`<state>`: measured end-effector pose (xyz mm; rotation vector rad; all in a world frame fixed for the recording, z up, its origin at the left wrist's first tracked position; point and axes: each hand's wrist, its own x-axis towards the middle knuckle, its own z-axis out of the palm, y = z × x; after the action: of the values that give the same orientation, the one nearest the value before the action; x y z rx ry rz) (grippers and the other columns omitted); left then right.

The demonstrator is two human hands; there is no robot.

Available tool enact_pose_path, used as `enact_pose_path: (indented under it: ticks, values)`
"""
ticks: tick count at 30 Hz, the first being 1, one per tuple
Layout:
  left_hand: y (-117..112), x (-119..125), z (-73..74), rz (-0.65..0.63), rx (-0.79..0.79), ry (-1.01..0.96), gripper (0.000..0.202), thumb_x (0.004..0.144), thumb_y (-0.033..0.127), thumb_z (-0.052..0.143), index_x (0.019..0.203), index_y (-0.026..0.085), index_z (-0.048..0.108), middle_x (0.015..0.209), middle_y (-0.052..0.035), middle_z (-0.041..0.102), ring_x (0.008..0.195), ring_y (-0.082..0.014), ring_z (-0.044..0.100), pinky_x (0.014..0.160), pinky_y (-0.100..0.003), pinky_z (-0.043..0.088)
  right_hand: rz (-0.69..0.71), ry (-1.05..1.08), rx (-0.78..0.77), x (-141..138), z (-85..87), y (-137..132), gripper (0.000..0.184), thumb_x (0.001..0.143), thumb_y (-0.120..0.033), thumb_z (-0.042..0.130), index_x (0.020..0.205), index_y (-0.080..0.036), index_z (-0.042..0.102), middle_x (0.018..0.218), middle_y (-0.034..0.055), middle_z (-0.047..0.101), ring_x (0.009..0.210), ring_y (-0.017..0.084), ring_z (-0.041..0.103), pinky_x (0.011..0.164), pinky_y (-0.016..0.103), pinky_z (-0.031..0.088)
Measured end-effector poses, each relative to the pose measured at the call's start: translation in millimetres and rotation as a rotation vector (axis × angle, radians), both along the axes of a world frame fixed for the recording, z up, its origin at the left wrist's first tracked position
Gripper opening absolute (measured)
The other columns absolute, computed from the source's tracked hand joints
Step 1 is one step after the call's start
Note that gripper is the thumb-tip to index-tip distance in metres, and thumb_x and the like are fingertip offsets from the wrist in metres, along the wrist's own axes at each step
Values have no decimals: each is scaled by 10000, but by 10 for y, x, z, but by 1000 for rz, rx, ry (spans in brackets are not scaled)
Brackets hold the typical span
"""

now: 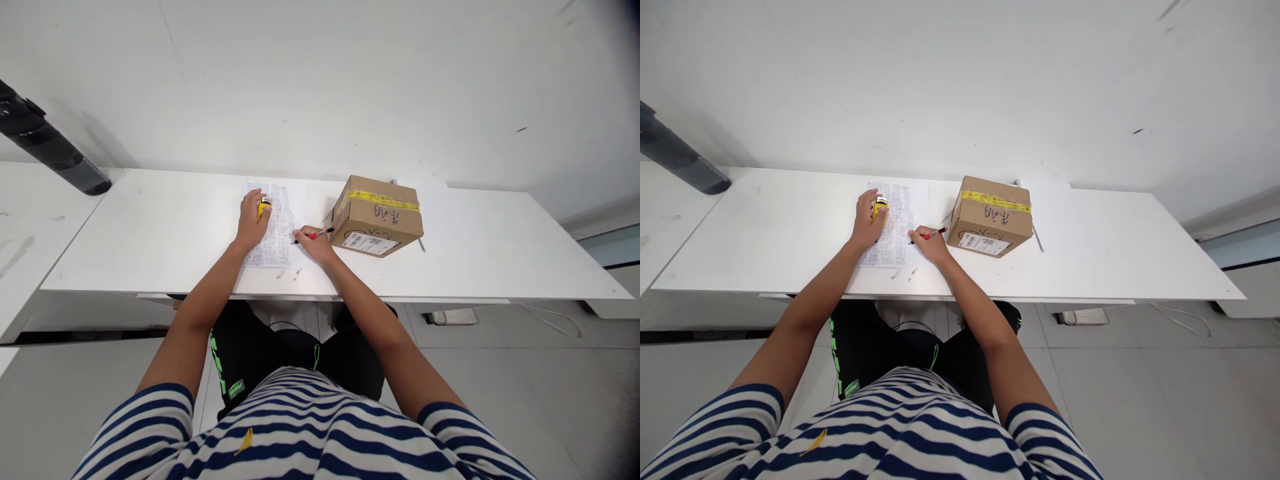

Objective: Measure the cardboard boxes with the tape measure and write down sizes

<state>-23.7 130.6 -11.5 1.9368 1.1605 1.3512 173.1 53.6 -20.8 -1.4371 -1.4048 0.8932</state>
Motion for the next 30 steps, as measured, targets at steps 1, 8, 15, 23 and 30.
enact_pose_path:
  ticks: [1,8,15,23,30]
  values:
    - [14,2,-18,1,-15,-23,467,929,559,597,1283,262,532,1507,-141,469,1420,-270,442,1155,-434,391,-11,4,7,-3,0,1,399,802,-549,591,577,-237,485,587,-20,471,628,158,454,636,304,370]
    - [89,-42,-46,11,-142,-233,333,905,350,626,1167,274,436,1503,-128,471,1155,-200,632,951,-371,524,-36,3,3,-7,7,-19,416,810,-528,594,559,-238,434,576,-31,415,611,147,417,620,300,351]
    - [119,-124,-9,2,-221,-333,263,865,202,631,993,262,409,1264,-72,647,1113,-147,658,966,-334,524,-31,-11,-1,-1,9,-27,401,803,-507,591,552,-241,427,570,-31,399,602,146,393,607,301,336]
    - [130,-146,59,-68,-292,-473,282,775,187,738,896,238,489,1150,-72,716,1136,-189,682,932,-347,558,-28,4,1,4,5,-38,408,803,-510,596,557,-242,413,569,-32,377,604,146,384,603,299,336]
    - [114,-179,107,-123,-409,-575,307,648,195,824,773,193,543,1173,-101,739,927,-187,704,717,-320,582,-52,19,-3,9,28,-61,422,796,-512,595,547,-243,386,569,-32,351,606,145,369,603,300,325]
